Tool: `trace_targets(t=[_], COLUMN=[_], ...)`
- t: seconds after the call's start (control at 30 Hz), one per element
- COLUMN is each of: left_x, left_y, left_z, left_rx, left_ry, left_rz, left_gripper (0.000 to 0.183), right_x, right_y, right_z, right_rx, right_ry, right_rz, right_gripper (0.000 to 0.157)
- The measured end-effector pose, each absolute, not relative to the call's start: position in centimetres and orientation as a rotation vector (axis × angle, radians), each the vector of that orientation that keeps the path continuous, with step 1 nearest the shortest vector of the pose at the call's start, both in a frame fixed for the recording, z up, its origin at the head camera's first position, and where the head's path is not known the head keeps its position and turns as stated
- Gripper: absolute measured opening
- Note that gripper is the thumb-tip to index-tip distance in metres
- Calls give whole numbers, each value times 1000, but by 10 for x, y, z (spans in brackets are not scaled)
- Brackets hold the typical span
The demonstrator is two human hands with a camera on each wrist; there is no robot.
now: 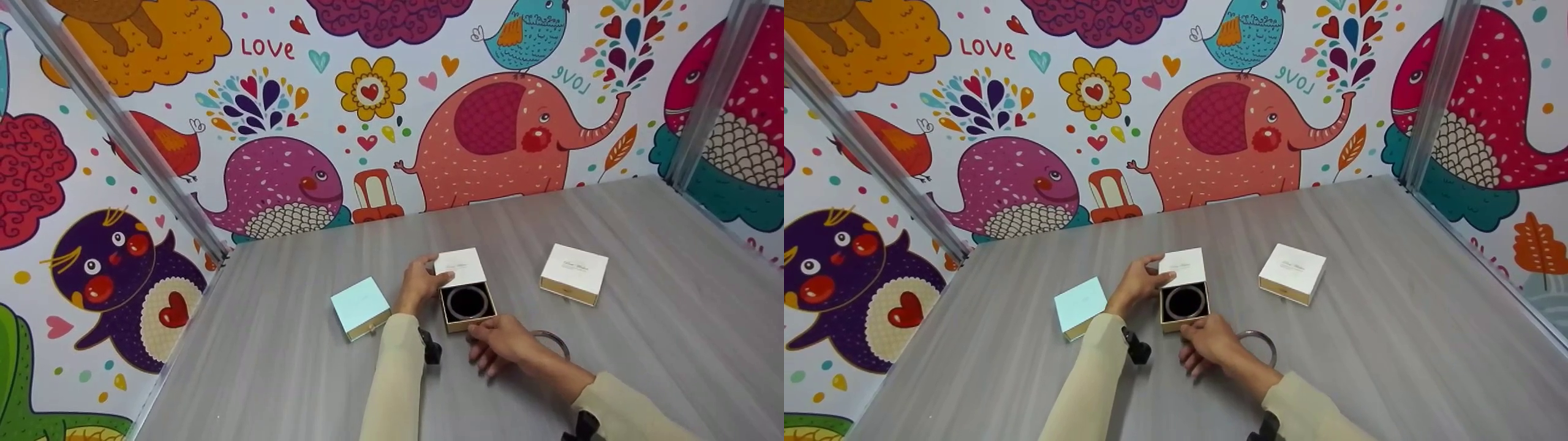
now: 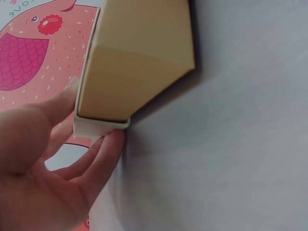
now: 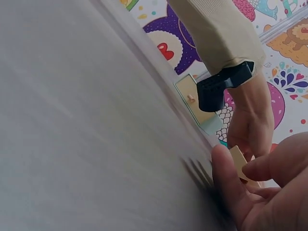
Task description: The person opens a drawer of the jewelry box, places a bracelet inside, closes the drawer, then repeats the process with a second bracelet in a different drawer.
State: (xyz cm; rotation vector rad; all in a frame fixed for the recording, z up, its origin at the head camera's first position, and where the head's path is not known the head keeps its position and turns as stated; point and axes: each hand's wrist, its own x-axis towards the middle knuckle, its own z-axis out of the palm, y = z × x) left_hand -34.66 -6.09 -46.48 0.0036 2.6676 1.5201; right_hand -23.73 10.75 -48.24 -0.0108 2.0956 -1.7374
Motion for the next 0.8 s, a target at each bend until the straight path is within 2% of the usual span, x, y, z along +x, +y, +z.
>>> trace_targets(t=[0.8], left_x=[-348], left_y=[-61], left_z=[-465], left_rx=[5], left_ry=[2665], left_rz=[1503], left_gripper=[56], right_x=[-238], right_y=[105], right_z=[-486], right_rx=[-28], right_ry=[2052], right_rz=[-1755], right_gripper=[30])
